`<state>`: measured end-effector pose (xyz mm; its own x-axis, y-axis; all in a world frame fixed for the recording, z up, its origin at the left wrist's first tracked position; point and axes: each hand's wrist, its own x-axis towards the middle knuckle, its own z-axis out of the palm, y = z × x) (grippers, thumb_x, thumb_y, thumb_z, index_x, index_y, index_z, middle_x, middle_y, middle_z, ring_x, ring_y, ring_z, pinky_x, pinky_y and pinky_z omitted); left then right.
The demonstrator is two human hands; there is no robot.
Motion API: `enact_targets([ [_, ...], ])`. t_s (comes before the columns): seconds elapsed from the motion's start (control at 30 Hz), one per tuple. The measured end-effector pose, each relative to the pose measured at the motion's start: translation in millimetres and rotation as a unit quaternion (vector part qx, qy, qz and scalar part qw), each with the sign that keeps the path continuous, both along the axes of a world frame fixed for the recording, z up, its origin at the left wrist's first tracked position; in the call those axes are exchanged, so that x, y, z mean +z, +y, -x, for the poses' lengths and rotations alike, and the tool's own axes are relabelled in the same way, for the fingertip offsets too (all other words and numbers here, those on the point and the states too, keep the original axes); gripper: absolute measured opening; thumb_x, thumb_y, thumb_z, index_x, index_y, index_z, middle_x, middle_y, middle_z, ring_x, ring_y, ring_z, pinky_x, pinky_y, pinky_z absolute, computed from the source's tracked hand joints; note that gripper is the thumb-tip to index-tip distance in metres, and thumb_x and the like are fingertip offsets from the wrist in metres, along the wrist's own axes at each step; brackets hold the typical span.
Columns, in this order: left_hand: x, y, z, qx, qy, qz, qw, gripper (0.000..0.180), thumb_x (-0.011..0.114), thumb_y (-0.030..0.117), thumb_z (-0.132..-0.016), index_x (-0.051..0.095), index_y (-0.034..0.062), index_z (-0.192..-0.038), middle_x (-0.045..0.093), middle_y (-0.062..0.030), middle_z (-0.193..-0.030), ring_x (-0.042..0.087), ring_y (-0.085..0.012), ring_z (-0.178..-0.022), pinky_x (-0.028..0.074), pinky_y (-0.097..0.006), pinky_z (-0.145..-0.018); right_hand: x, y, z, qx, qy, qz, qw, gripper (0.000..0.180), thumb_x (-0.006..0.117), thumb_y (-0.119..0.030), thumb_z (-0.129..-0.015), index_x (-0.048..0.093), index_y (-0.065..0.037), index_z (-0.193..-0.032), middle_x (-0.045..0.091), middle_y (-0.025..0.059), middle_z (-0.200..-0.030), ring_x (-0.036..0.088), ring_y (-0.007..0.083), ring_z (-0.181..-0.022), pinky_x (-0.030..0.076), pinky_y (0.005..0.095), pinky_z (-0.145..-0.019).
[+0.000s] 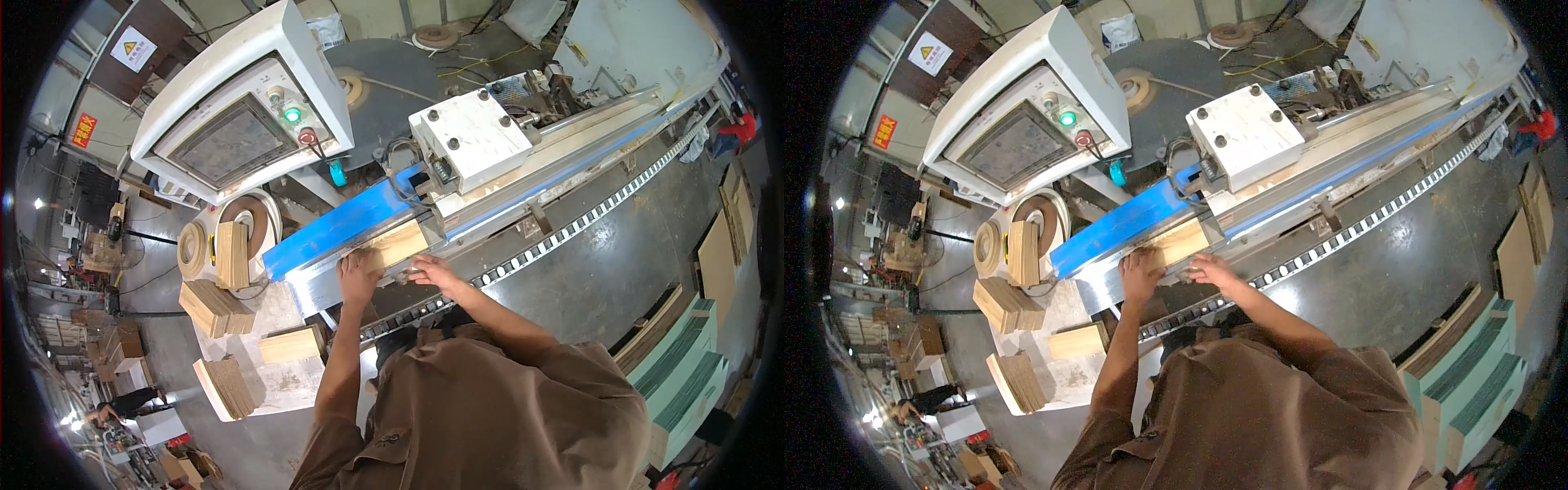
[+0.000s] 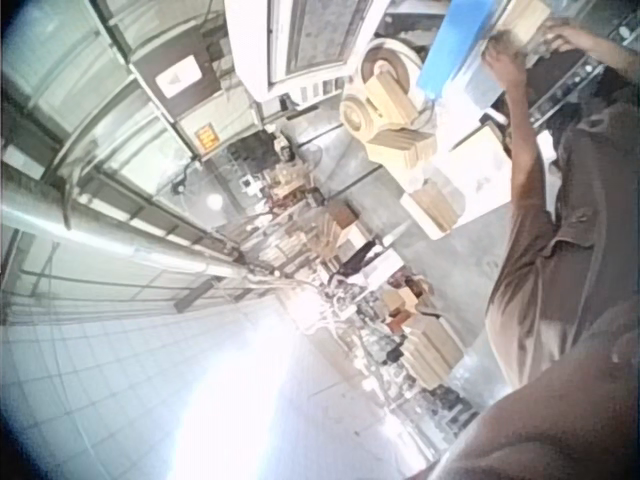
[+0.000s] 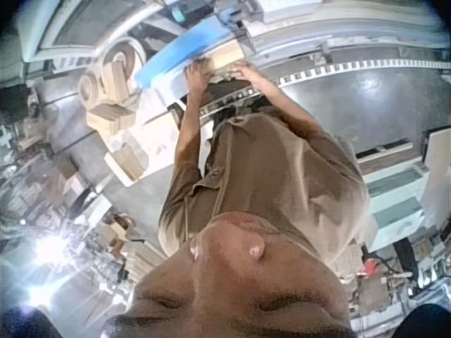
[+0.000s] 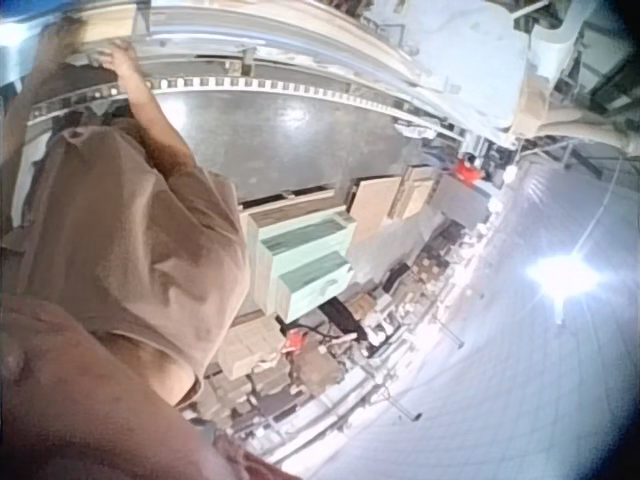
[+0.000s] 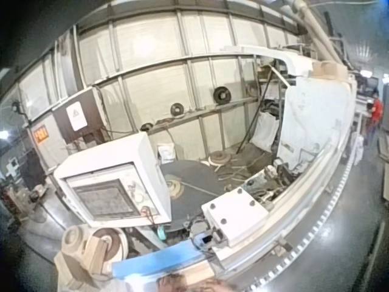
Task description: Operating an edge-banding machine by feeding wooden blocks into the conveyor for processing.
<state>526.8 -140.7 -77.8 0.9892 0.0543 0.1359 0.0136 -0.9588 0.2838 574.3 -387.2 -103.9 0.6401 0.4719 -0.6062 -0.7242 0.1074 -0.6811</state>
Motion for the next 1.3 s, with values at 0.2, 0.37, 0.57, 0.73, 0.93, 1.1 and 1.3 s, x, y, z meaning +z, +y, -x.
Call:
enact_targets([
  [0.2, 1.3, -0.3, -3.6, -0.002, -0.002, 0.011, 1.0, 0.06, 0.082, 0.027, -0.082, 0.066, 0.0169, -0.139, 0.06, -0.0109, -0.139, 0.052, -0.0332, -0.134, 0.031, -0.057, -0.12, 13.6, 12.3, 6.4, -0.015, 0.139, -0.138, 0.98, 0.072, 0.064, -0.014, -0.104, 0.025, -0.005, -0.164, 0.057, 0.0145, -0.144, 0.068, 0.0335, -0.124, 0.059, 0.0441, -0.106],
  [0.37, -5.8, 0.5, -2.4, -0.012, -0.011, -0.067, 0.998, 0.058, 0.08, 0.023, -0.082, 0.066, 0.0105, -0.137, 0.061, -0.0144, -0.132, 0.055, -0.0343, -0.129, 0.031, -0.057, -0.122, 17.7, 27.9, 6.5, -0.097, 0.134, -0.19, 0.968, 0.067, 0.059, -0.009, -0.105, 0.024, 0.002, -0.161, 0.053, 0.017, -0.147, 0.065, 0.033, -0.128, 0.056, 0.0454, -0.111],
  [0.57, -10.3, 2.1, -5.6, -0.027, -0.007, -0.063, 0.998, 0.061, 0.082, 0.028, -0.081, 0.066, 0.011, -0.137, 0.062, -0.0153, -0.128, 0.056, -0.0362, -0.124, 0.032, -0.058, -0.121, 15.8, 27.5, 6.8, -0.105, 0.13, -0.248, 0.954, 0.059, 0.06, -0.006, -0.102, 0.032, 0.002, -0.154, 0.058, 0.0177, -0.14, 0.063, 0.0317, -0.132, 0.052, 0.0451, -0.116],
  [0.73, -12.8, -14.2, -11.6, -0.019, -0.04, -0.116, 0.992, 0.053, 0.078, 0.033, -0.085, 0.068, 0.0144, -0.134, 0.064, -0.0114, -0.13, 0.057, -0.0323, -0.122, 0.035, -0.056, -0.118, 6.8, 16.7, 4.6, -0.122, 0.128, -0.258, 0.95, 0.036, 0.058, -0.003, -0.102, 0.045, -0.002, -0.135, 0.062, 0.0147, -0.134, 0.064, 0.0318, -0.131, 0.051, 0.0461, -0.117],
  [0.93, -2.1, -43.1, -68.6, 0.132, -0.005, -0.059, 0.99, 0.032, 0.053, 0.031, -0.107, 0.077, 0.0105, -0.111, 0.075, -0.0133, -0.114, 0.065, -0.0308, -0.114, 0.04, -0.05, -0.111, 5.0, 11.1, 7.1, -0.133, 0.154, -0.227, 0.952, 0.055, 0.058, -0.005, -0.104, 0.033, 0.001, -0.153, 0.062, 0.0136, -0.134, 0.065, 0.0316, -0.129, 0.055, 0.0449, -0.114],
  [1.1, -1.8, -45.5, -29.2, 0.033, -0.034, 0.006, 0.999, 0.043, 0.061, 0.042, -0.104, 0.072, 0.0091, -0.128, 0.068, -0.015, -0.13, 0.059, -0.0354, -0.127, 0.038, -0.056, -0.112, 3.3, 6.9, 4.8, -0.12, 0.14, -0.181, 0.966, 0.078, 0.058, -0.006, -0.105, 0.011, 0.002, -0.166, 0.058, 0.0174, -0.145, 0.064, 0.0319, -0.131, 0.054, 0.0442, -0.113],
  [1.3, -1.3, 12.9, 14.7, -0.063, 0.018, -0.037, 0.997, 0.067, 0.074, 0.043, -0.091, 0.056, 0.0265, -0.153, 0.052, -0.0108, -0.155, 0.045, -0.0364, -0.145, 0.032, -0.058, -0.119, -1.7, 12.6, 10.2, -0.12, 0.142, -0.22, 0.958, 0.077, 0.053, -0.004, -0.106, 0.009, -0.005, -0.169, 0.031, 0.0151, -0.17, 0.055, 0.0322, -0.141, 0.05, 0.0448, -0.116],
])
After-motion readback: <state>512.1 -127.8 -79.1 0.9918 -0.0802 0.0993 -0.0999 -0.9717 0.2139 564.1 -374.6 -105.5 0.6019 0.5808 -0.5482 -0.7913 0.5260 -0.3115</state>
